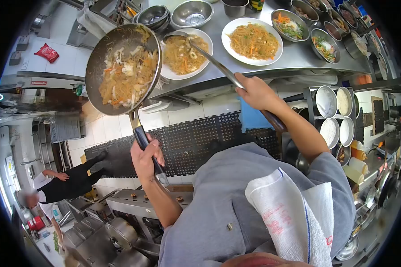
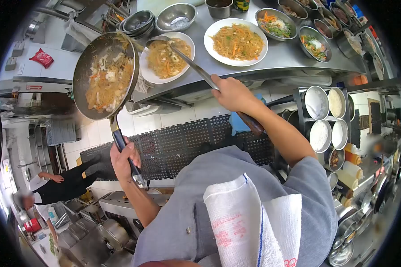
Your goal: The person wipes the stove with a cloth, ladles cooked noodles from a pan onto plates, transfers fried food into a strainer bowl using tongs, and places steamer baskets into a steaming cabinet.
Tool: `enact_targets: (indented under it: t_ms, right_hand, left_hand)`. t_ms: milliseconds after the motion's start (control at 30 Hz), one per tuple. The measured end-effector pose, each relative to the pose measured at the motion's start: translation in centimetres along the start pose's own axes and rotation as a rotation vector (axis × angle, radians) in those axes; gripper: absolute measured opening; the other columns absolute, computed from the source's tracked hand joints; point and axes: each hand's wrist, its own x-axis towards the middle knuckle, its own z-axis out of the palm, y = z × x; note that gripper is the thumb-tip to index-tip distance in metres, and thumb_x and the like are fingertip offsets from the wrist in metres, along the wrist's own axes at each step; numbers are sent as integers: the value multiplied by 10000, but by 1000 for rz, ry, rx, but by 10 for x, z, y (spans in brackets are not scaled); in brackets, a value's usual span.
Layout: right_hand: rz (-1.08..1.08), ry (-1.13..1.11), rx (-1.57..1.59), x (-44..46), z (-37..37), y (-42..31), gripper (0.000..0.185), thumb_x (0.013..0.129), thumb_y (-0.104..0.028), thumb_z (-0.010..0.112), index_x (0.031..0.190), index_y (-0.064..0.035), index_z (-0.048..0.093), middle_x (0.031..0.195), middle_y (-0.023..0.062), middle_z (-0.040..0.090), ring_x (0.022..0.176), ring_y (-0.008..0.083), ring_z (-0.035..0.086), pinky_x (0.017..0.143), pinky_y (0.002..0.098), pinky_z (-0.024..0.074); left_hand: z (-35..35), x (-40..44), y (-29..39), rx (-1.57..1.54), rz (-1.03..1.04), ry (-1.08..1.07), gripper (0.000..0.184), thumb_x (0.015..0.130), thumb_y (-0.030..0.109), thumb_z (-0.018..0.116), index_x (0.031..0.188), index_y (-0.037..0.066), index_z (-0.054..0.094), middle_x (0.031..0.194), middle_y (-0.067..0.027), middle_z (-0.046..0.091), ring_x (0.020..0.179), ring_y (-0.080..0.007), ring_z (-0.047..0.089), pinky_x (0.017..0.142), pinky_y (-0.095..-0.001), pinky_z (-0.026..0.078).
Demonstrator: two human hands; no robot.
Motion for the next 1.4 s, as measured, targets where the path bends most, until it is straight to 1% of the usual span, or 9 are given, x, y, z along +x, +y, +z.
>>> enact_targets:
  t_ms: [133, 200, 300, 500, 733, 900, 1033, 1200, 1400]
  right_hand:
    - [56, -22, -97, -4, 11, 2, 260, 887, -170, 548, 1079, -15, 467, 676, 227, 617, 709, 425, 636, 665, 535, 491]
    - [42, -4, -210, -7, 14, 7, 486, 876, -187, 569, 1311, -29, 421, 657, 220, 618, 646, 428, 617, 626, 523, 494]
    - [22, -45, -310, -14, 14, 10, 561, 871, -181, 574, 1375, -35, 375, 653, 212, 620, 613, 422, 613, 607, 518, 496]
    - [-74, 51, -252, -24, 11, 13, 554, 827, -127, 560, 1333, 33, 398, 596, 197, 601, 545, 404, 600, 549, 495, 491]
    - [-150, 21, -253, -12, 32, 24, 560, 841, -151, 562, 1336, 28, 371, 595, 203, 597, 566, 418, 603, 576, 506, 492]
    - [-47, 55, -58, -18, 47, 7, 569, 855, -172, 574, 1374, -41, 380, 612, 228, 602, 605, 425, 614, 607, 522, 498]
    - [-115, 70, -222, -10, 65, 2, 598, 863, -190, 579, 1411, -87, 362, 656, 232, 618, 619, 422, 619, 613, 522, 500]
    - [-179, 271, -84, -45, 38, -35, 616, 847, -129, 622, 1421, -110, 397, 716, 207, 630, 603, 390, 619, 580, 440, 502]
    - [-212, -103, 58, -71, -17, -91, 601, 812, -42, 636, 1387, -84, 468, 683, 206, 592, 545, 331, 576, 595, 339, 485]
  left_hand:
    - [10, 11, 8, -19, 25, -9, 147, 864, 77, 563, 959, 22, 464, 557, -16, 402, 373, -111, 400, 323, -255, 355]
    - [12, 11, 9, -17, 16, -5, 151, 861, 75, 567, 958, 21, 465, 557, -17, 402, 373, -111, 401, 322, -254, 354]
    - [15, 7, 6, -20, 3, -5, 157, 853, 62, 568, 961, 18, 462, 559, -17, 405, 373, -110, 401, 320, -254, 357]
    - [11, -10, 1, -62, -33, 4, 159, 854, 52, 565, 966, 17, 457, 568, -19, 409, 377, -106, 398, 320, -251, 362]
    - [-8, -22, -16, -87, -51, 49, 163, 849, 45, 573, 970, 29, 464, 565, -30, 413, 385, -118, 414, 335, -259, 372]
    - [-30, -33, -35, -124, -58, 65, 149, 850, 26, 565, 956, 29, 460, 565, -38, 429, 389, -126, 435, 340, -259, 381]
    - [-42, -38, -45, -99, -74, 87, 166, 847, 37, 596, 944, 34, 461, 562, -31, 447, 392, -126, 452, 344, -261, 390]
    - [-60, -49, -68, -131, -81, 112, 193, 831, 55, 627, 925, 37, 460, 572, -35, 470, 391, -131, 471, 350, -271, 397]
    - [-81, -134, -97, -212, -193, 184, 139, 802, 22, 605, 784, 34, 467, 519, -48, 491, 333, -132, 438, 347, -252, 347]
